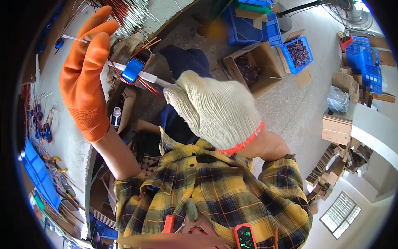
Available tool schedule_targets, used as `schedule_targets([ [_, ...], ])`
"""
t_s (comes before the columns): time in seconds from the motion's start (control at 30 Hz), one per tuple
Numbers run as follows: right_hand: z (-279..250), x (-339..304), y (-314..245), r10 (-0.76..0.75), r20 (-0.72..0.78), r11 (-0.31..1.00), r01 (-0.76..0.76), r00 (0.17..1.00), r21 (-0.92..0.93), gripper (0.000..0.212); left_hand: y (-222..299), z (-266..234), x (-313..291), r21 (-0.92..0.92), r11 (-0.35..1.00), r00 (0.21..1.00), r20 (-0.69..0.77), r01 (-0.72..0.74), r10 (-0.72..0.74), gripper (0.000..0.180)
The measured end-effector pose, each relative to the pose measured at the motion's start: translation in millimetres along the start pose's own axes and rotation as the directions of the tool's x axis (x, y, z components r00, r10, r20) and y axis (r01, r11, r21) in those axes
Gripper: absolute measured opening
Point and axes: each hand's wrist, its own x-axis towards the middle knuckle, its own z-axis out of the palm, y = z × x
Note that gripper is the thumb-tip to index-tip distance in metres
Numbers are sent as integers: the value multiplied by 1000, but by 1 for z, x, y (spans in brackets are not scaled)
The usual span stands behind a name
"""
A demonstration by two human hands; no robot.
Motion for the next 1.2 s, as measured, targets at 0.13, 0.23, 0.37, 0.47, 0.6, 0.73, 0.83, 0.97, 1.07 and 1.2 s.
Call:
schedule_targets([
  [0.13, 10, 12, -6, 53, 32, 988, -57, 998, 143, 18, -6, 8, -15, 135, 989, 992, -123, 51, -35, 37],
  [0.23, 1, -24, 4, 174, 523, 536, -525, 835, 661, 18, 13, 10, -19, 261, 964, 985, -146, -51, 92, 42],
  [0.37, -30, -81, 41, 422, 598, 621, -698, 681, 357, 15, 32, -19, -27, 359, 896, 963, 162, -260, 215, 52],
  [0.47, -25, -84, 59, 597, 290, 700, -662, 748, 268, 15, 28, -31, -35, 460, 781, 861, 472, -423, 189, 49],
  [0.6, 16, -13, 72, -156, -383, 988, 147, 910, -54, 27, 23, -23, -45, 573, 640, 855, 415, -512, 312, 50],
  [0.73, 8, 73, 66, -765, -244, 635, 762, 597, -125, 37, 23, -12, -45, 548, 681, 874, 319, -486, 367, 56],
  [0.83, -8, 102, 39, -965, -85, 259, 861, 248, -438, 30, 19, -7, -48, 525, 724, 894, 277, -449, 353, 54],
  [0.97, -17, 110, 8, -810, 55, 574, 809, 584, -129, 6, 17, 4, -57, 466, 787, 914, 173, -404, 367, 59],
  [1.07, -12, 109, 1, -507, -151, 810, 529, 849, 252, 28, 36, 10, -55, 310, 940, 989, 51, -146, 137, 58],
  [1.2, -14, 96, 9, -291, -74, 807, 287, 954, 516, 39, 80, 9, -29, 615, 698, 927, 311, -366, 211, 60],
])
